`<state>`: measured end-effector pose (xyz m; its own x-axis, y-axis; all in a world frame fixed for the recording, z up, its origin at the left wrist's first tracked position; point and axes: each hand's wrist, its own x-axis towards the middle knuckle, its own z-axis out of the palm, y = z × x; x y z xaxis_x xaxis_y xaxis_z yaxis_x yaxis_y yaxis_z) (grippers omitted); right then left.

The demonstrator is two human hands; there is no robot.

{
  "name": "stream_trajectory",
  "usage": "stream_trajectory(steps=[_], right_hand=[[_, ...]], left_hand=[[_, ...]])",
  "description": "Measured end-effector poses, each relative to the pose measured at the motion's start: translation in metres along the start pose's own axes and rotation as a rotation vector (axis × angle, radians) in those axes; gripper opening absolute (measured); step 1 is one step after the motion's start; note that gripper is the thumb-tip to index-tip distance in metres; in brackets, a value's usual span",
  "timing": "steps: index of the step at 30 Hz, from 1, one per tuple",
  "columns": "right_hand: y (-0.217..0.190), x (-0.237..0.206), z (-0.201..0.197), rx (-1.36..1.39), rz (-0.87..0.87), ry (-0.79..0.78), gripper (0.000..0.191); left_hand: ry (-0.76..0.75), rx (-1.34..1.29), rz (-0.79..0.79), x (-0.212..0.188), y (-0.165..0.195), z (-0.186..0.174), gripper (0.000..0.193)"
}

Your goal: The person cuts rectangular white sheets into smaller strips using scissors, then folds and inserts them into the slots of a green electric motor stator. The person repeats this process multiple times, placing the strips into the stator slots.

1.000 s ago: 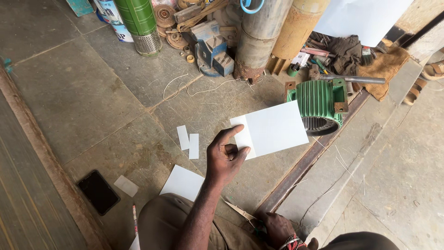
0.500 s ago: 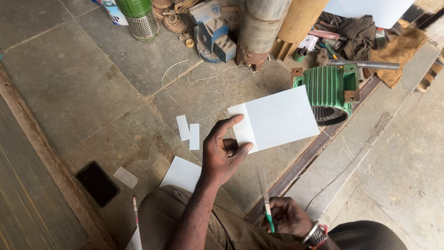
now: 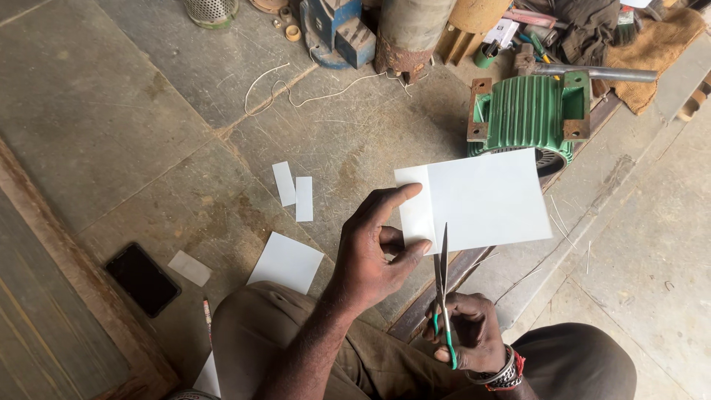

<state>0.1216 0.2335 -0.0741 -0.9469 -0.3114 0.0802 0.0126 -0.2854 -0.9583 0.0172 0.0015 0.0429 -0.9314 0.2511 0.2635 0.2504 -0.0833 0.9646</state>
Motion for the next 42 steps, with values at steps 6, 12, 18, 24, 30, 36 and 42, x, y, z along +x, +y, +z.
stream_trajectory(steps=[6, 12, 18, 24, 30, 36, 42], right_hand=[[-0.021, 0.009, 0.001, -0.12, 0.028, -0.047, 0.047], [-0.024, 0.01, 0.003, -0.167, -0.001, -0.047, 0.045], [-0.024, 0.009, 0.001, -0.166, 0.01, -0.049, 0.042], [-0.02, 0.01, 0.002, -0.182, -0.003, -0.041, 0.041], [-0.021, 0.008, 0.006, -0.206, -0.077, -0.018, 0.042], [0.001, 0.018, -0.016, -0.445, -0.07, -0.153, 0.037], [0.059, 0.006, -0.049, -1.316, 0.485, -0.333, 0.01]], left_hand=[[-0.015, 0.081, 0.049, -0.004, 0.005, 0.005, 0.068], [-0.019, 0.085, 0.072, -0.003, 0.004, 0.006, 0.068], [-0.032, 0.085, 0.054, -0.003, 0.002, 0.006, 0.067], [-0.031, 0.08, 0.054, -0.002, 0.003, 0.005, 0.067], [-0.029, 0.054, 0.068, -0.002, 0.004, 0.005, 0.068], [0.0, 0.024, 0.123, -0.002, -0.031, 0.009, 0.066], [0.054, 0.137, -0.187, 0.024, -0.121, -0.014, 0.065]])
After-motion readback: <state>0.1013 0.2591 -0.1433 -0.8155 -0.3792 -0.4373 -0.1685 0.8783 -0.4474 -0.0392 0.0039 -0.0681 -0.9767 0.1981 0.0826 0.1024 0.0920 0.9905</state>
